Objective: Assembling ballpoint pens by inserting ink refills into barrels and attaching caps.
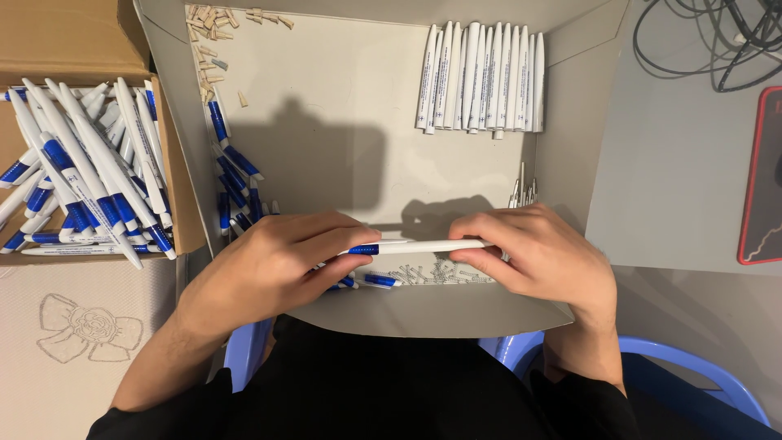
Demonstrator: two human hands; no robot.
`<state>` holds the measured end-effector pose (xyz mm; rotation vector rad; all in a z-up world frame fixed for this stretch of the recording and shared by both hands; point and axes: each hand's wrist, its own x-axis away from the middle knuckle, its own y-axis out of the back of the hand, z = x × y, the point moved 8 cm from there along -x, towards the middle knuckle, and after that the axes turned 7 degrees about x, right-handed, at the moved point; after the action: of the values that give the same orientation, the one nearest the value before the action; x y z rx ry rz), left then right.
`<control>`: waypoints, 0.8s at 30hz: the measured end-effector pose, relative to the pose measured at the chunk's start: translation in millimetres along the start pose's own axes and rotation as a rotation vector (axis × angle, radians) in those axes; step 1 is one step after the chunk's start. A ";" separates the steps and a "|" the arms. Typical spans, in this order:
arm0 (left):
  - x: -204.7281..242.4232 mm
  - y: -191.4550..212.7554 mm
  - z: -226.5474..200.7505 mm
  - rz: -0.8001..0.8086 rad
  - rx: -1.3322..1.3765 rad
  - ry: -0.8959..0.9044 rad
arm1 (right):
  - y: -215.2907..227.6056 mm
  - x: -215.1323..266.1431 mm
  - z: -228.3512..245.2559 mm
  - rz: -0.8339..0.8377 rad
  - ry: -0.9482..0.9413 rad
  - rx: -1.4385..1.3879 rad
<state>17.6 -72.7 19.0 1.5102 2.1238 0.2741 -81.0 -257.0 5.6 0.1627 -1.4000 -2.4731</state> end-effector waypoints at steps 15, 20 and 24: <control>0.1 1.0 1.2 -0.015 -0.018 0.014 | 1.6 0.8 -0.1 -0.020 0.009 -0.017; 0.2 -1.5 0.5 -0.001 -0.010 0.005 | -0.1 2.1 1.4 -0.017 0.032 0.015; 0.3 -2.5 0.4 0.003 -0.013 0.004 | -1.0 2.5 3.0 -0.013 0.059 0.035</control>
<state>15.7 -73.3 17.4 1.5062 2.1195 0.2919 -84.3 -254.9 6.4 0.2512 -1.4224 -2.4353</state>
